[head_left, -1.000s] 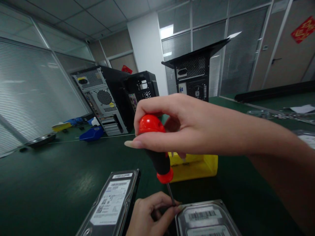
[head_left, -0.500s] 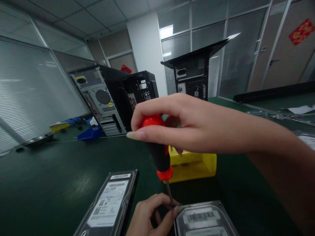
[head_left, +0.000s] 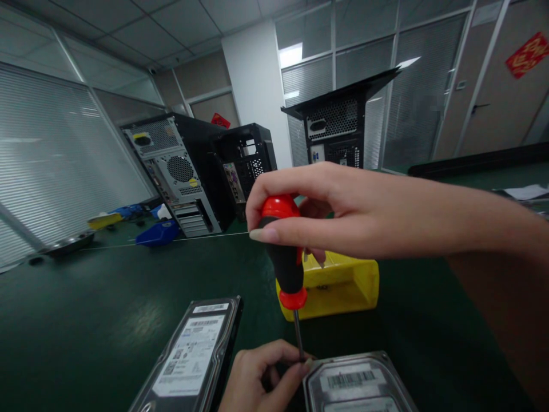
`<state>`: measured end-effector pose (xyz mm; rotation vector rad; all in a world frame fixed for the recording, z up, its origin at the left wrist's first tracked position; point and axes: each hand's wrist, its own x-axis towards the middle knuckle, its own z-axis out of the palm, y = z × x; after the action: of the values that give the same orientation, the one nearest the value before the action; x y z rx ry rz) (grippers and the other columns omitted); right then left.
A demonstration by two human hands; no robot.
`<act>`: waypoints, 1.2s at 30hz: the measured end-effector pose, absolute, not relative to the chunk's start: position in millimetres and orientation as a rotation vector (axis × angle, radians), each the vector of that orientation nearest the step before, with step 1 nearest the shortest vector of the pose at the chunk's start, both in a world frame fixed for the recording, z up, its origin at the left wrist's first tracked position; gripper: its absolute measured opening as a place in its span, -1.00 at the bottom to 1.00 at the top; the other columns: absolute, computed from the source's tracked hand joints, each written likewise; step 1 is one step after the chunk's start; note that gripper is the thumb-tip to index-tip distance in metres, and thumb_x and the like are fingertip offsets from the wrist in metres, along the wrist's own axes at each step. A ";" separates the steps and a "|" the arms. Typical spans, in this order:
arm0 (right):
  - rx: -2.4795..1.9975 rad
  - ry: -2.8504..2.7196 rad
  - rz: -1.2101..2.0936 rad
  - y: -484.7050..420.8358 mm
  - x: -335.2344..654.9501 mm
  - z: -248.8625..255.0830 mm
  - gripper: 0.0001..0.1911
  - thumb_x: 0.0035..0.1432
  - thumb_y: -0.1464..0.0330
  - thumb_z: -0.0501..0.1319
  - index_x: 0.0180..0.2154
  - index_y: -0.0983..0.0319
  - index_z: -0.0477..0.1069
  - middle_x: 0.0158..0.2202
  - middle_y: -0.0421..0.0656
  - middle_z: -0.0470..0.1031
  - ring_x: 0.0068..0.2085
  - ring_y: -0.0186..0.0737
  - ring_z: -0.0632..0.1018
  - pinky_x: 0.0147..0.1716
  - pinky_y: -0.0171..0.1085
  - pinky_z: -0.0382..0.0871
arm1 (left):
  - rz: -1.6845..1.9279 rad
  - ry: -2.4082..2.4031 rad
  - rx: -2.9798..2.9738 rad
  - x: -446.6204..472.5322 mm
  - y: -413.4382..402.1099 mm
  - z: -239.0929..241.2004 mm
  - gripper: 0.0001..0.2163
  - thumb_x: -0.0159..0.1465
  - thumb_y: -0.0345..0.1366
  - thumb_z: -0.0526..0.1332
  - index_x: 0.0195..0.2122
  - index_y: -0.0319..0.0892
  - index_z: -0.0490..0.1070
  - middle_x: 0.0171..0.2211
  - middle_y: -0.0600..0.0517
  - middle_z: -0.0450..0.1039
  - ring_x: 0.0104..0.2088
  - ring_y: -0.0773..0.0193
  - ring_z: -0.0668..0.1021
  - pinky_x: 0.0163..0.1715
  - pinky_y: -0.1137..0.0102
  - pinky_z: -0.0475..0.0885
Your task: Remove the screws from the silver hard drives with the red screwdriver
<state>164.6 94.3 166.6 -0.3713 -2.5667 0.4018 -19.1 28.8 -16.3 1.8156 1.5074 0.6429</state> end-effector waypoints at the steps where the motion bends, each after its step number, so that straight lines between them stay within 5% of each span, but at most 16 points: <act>1: -0.360 -2.572 0.427 94.6 164.4 166.8 -0.81 0.24 0.33 0.07 -0.20 0.28 0.37 -0.29 -0.26 0.42 -0.34 -0.51 0.44 -0.45 -0.52 0.31 | 0.640 1.504 1.824 -19.4 28.9 -15.6 -0.75 0.23 -0.20 0.14 -0.36 -0.20 0.57 -0.55 0.02 0.50 -0.59 0.31 0.40 -0.61 0.51 0.19; 9: -0.280 -2.564 0.424 94.9 162.8 166.4 -0.78 0.17 0.25 0.14 -0.32 0.29 0.36 -0.43 -0.30 0.38 -0.46 -0.53 0.41 -0.60 -0.53 0.24 | 0.732 1.450 1.821 -19.8 26.9 -12.8 -0.80 0.23 -0.25 0.16 -0.35 -0.16 0.58 -0.46 0.01 0.59 -0.47 0.23 0.53 -0.47 0.48 0.40; 36: -0.297 -2.592 0.446 90.3 161.2 166.7 -0.79 0.23 0.27 0.08 -0.26 0.31 0.31 -0.45 -0.32 0.34 -0.47 -0.54 0.37 -0.57 -0.51 0.24 | 0.668 1.482 1.769 -21.5 27.7 -17.2 -0.78 0.23 -0.22 0.17 -0.27 -0.15 0.59 -0.43 -0.02 0.59 -0.49 0.23 0.51 -0.56 0.49 0.30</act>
<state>161.2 90.3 166.7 -0.2968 -2.5919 0.4459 -21.5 27.7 -17.2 1.7686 1.4821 0.6679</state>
